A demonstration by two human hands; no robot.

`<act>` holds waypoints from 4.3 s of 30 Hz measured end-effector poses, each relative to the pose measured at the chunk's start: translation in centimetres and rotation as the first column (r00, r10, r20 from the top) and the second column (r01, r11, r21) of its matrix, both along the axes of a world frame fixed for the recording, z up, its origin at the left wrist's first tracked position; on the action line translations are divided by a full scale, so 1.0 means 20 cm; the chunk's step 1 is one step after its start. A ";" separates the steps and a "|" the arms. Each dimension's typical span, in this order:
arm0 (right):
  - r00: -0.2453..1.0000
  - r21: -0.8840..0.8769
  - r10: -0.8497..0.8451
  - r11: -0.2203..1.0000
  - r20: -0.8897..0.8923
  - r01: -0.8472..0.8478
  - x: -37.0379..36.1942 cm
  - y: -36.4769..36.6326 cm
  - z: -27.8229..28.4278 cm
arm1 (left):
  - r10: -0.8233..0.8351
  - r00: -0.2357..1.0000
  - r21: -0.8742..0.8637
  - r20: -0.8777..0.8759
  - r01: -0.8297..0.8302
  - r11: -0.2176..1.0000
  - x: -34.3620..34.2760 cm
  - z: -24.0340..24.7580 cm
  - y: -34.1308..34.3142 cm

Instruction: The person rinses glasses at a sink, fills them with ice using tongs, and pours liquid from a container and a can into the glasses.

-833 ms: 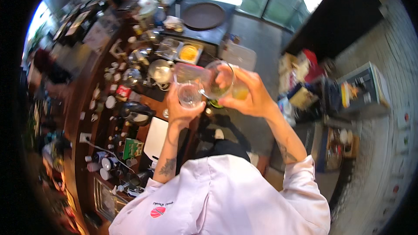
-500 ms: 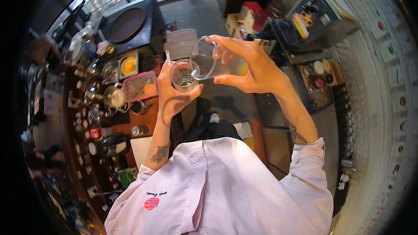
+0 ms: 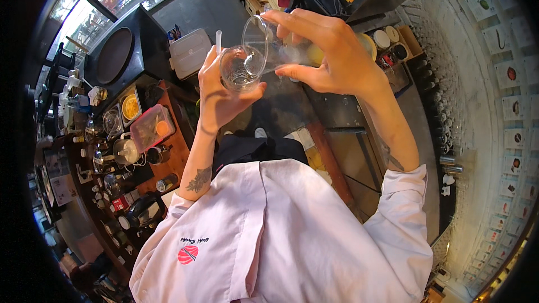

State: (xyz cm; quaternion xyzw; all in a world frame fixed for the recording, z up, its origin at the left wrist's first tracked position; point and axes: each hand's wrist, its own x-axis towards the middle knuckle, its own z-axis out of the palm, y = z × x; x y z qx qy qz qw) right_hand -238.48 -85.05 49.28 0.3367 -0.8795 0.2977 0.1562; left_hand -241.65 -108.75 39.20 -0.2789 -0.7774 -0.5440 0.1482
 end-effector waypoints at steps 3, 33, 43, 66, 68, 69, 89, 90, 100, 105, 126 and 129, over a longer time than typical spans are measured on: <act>0.998 0.031 -0.048 0.998 0.032 0.047 0.00 0.00 0.02 | -0.004 1.000 0.000 -0.017 0.004 1.000 -0.02 -0.01 0.01; 0.996 0.225 -0.094 0.970 0.009 0.090 -0.10 0.02 0.06 | -0.059 0.996 0.024 -0.061 0.060 0.998 -0.19 -0.10 0.04; 0.996 0.253 -0.081 0.965 0.035 0.069 -0.14 -0.01 0.11 | -0.063 0.996 0.024 -0.067 0.065 0.998 -0.23 -0.10 0.06; 0.991 0.231 -0.119 0.968 0.055 0.103 -0.17 0.08 0.09 | -0.027 1.000 -0.008 -0.001 0.027 1.000 -0.26 -0.13 0.15; 0.989 0.226 -0.133 0.967 0.064 0.115 -0.16 0.07 0.09 | -0.015 1.000 -0.022 0.004 0.015 1.000 -0.25 -0.13 0.16; 0.988 0.233 -0.140 0.965 0.065 0.122 -0.16 0.07 0.09 | -0.010 1.000 -0.029 0.006 0.010 1.000 -0.25 -0.13 0.16; 0.985 0.274 -0.157 0.953 0.074 0.132 -0.11 0.07 0.07 | -0.049 0.998 0.028 -0.048 0.051 0.998 -0.20 -0.16 0.16; 0.982 0.280 -0.164 0.951 0.091 0.133 -0.10 0.07 0.08 | -0.052 0.998 0.032 -0.047 0.054 0.998 -0.19 -0.16 0.16; 0.984 0.301 -0.160 0.945 0.075 0.130 -0.10 0.07 0.09 | -0.042 0.999 0.027 -0.009 0.042 0.999 -0.16 -0.17 0.18; 0.977 0.305 -0.182 0.942 0.110 0.142 -0.09 0.10 0.09 | -0.047 0.999 0.029 0.006 0.047 0.998 -0.16 -0.18 0.20; 0.971 0.439 -0.166 0.895 0.172 0.075 -0.09 0.05 0.16 | -0.001 0.996 0.148 0.085 -0.012 0.989 -0.08 -0.23 0.23; 0.976 0.369 -0.156 0.925 0.155 0.089 -0.10 0.09 0.08 | -0.013 0.999 0.170 0.030 0.007 0.985 -0.11 -0.22 0.22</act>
